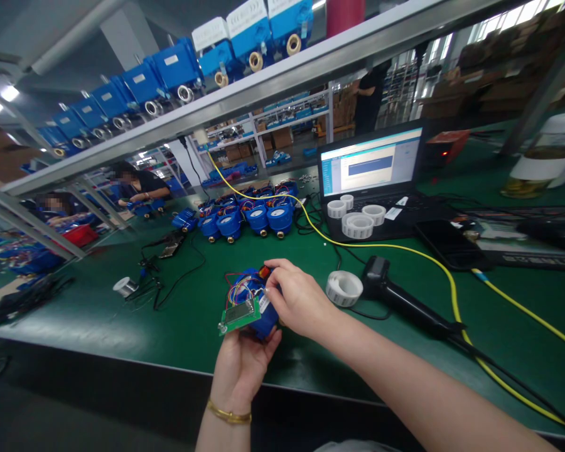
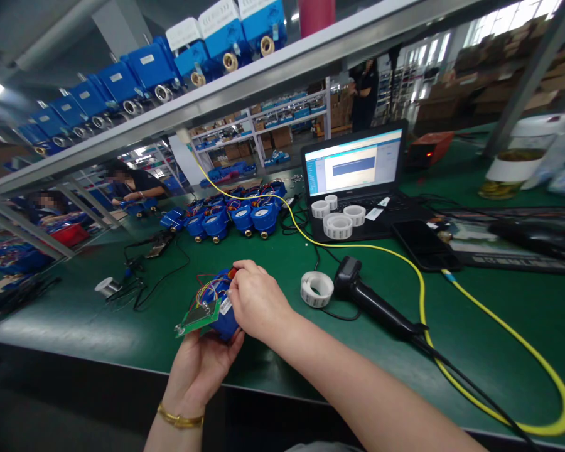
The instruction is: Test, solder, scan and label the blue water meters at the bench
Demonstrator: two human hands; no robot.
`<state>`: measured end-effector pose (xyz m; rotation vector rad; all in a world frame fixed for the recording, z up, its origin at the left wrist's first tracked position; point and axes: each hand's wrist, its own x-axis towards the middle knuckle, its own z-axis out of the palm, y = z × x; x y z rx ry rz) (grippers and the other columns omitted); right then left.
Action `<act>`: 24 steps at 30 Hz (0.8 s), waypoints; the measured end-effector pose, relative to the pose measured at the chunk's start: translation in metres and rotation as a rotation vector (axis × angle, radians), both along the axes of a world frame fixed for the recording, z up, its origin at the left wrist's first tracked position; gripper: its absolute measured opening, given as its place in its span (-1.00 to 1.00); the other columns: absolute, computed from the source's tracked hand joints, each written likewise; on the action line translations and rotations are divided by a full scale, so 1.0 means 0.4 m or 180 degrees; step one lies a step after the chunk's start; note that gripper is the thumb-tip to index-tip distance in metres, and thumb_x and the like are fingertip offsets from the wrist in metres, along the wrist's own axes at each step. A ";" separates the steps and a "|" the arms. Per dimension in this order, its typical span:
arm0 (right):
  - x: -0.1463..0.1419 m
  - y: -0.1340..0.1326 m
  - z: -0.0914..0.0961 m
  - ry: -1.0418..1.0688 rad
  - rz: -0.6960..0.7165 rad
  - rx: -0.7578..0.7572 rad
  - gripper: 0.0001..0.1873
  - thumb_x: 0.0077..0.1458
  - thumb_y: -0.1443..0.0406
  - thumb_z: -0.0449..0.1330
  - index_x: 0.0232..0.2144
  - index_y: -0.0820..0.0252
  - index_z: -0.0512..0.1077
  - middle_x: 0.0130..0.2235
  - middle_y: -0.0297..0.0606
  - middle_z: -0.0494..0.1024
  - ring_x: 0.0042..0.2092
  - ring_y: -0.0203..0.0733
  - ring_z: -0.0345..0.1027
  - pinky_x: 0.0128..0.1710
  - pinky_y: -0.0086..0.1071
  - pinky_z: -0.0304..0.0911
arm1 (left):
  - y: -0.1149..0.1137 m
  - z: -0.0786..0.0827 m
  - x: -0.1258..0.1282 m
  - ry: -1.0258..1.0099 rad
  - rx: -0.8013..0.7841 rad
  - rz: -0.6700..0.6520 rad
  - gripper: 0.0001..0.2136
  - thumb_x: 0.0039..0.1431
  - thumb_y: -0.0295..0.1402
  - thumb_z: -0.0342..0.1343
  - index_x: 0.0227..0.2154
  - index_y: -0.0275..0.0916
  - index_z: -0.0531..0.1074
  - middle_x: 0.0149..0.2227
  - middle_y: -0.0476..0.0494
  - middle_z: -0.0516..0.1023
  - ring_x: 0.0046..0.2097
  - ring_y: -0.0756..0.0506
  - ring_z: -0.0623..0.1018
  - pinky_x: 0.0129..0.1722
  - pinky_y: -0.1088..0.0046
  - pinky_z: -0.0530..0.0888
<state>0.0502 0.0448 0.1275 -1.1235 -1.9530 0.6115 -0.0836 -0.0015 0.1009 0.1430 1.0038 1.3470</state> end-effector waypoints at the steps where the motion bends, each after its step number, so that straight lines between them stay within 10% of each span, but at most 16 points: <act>1: 0.000 -0.001 -0.001 0.0009 -0.0003 0.0000 -0.91 0.07 0.47 0.10 -0.46 0.27 0.34 0.02 -0.07 0.35 0.05 -0.07 0.23 -0.01 -0.20 0.19 | 0.000 0.001 0.001 0.0010 -0.0002 0.0016 -0.77 0.24 -0.39 -0.08 -0.09 -0.30 0.34 -0.25 -0.25 0.50 -0.32 -0.15 0.55 -0.42 0.33 0.57; 13: -0.012 -0.001 -0.029 0.0171 -0.0061 0.0137 -0.88 0.09 0.46 0.06 -0.46 0.21 0.28 -0.01 -0.09 0.36 0.08 -0.11 0.20 0.01 -0.22 0.18 | -0.002 0.001 0.005 -0.0021 -0.0003 0.0068 -0.80 0.26 -0.37 -0.10 -0.13 -0.31 0.32 -0.31 -0.21 0.52 -0.38 -0.11 0.54 -0.42 0.34 0.56; 24: -0.014 0.014 -0.177 0.0527 -0.0280 0.0324 -0.79 -0.10 0.15 0.15 -0.43 0.09 0.23 0.06 -0.27 0.33 0.05 -0.03 0.23 -0.05 -0.16 0.23 | -0.019 -0.065 0.021 -0.0363 0.0132 -0.0047 -0.65 0.18 -0.21 0.04 -0.16 -0.47 0.38 -0.38 -0.28 0.55 -0.45 -0.08 0.51 -0.45 0.44 0.46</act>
